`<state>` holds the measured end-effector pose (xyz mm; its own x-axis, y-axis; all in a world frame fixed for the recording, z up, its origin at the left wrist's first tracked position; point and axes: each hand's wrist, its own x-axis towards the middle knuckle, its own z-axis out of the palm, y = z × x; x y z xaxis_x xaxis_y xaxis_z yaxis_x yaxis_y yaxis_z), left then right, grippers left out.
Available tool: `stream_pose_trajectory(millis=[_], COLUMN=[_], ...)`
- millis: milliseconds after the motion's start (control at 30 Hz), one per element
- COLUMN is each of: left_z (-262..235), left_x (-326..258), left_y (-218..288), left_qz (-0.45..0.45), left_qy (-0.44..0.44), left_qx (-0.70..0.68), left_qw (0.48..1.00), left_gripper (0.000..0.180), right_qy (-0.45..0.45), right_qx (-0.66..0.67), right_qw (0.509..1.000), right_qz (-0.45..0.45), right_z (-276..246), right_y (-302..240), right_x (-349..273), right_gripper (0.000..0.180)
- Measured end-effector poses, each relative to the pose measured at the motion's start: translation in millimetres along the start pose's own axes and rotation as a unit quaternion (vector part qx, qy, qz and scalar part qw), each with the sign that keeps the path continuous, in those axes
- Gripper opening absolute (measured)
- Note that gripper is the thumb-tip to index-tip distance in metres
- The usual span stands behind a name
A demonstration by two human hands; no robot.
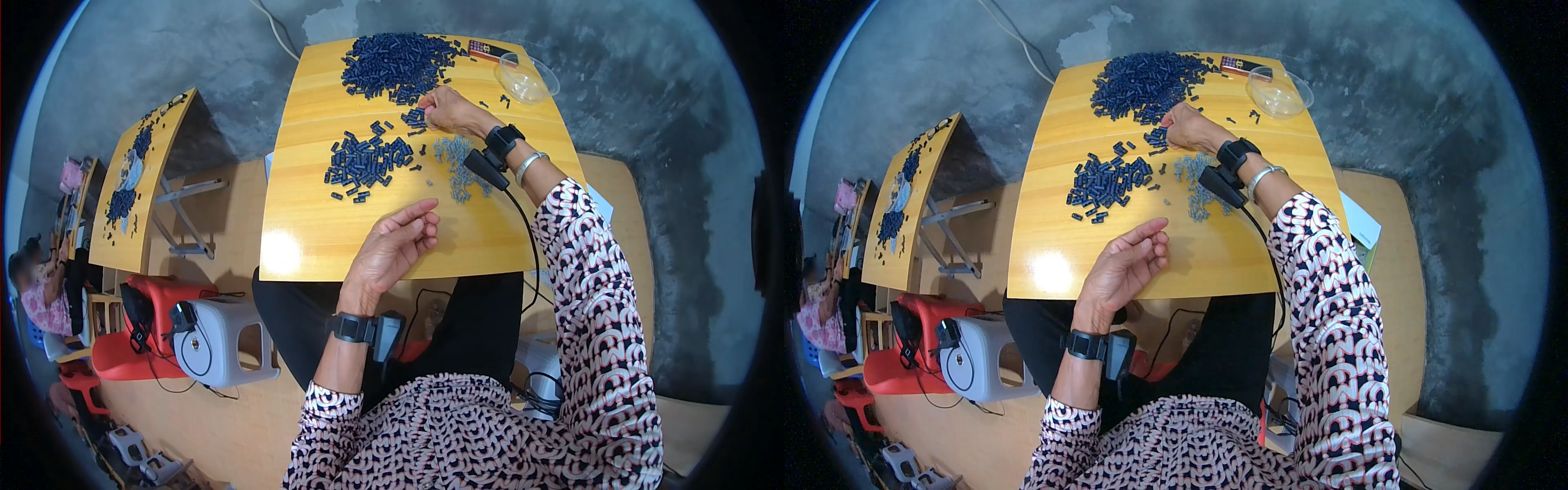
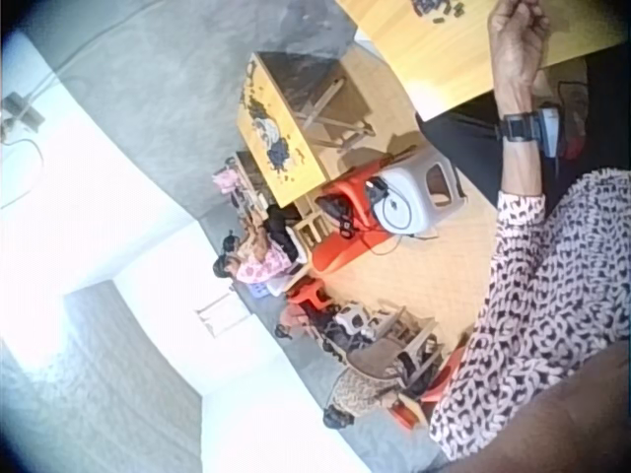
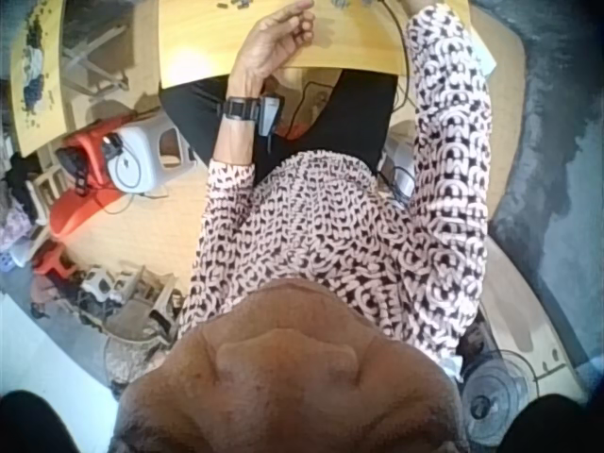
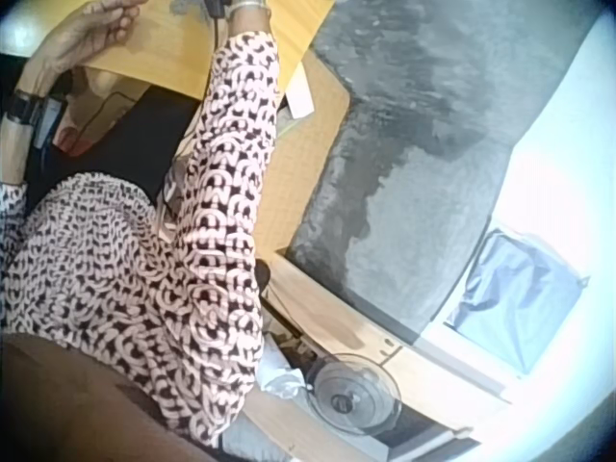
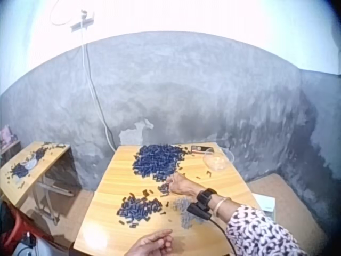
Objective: Assembling small blue plastic tubes with grey plastic connectors.
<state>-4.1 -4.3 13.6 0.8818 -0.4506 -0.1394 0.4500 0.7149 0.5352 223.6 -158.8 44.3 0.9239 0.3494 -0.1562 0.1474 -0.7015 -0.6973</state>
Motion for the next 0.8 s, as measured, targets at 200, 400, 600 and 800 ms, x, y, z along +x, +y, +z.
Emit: stream_pose_trajectory(millis=[200,400,600,800], left_z=[-3.1,-2.7,-3.5,-4.1], left_x=[0.7,0.5,0.1,0.3], left_y=[-0.1,0.1,-0.6,-0.7], left_qz=[0.001,0.001,0.002,0.005], left_qy=[-0.004,-0.003,0.004,0.003], left_qx=[-0.011,-0.005,0.005,0.01], left_qw=[1.0,1.0,1.0,1.0], left_gripper=[0.034,0.035,0.034,0.034], right_qy=[0.026,0.047,0.072,0.059], right_qx=[0.156,0.234,0.161,0.027], right_qw=[0.987,0.971,0.982,0.986], right_qz=[-0.009,-0.021,-0.069,-0.156], right_z=[1.4,-6.2,-9.1,-2.5], right_y=[5.6,22.4,22.2,-8.9], right_x=[-6.5,-15.0,-29.0,-59.8], right_gripper=[0.026,0.026,0.017,0.014])
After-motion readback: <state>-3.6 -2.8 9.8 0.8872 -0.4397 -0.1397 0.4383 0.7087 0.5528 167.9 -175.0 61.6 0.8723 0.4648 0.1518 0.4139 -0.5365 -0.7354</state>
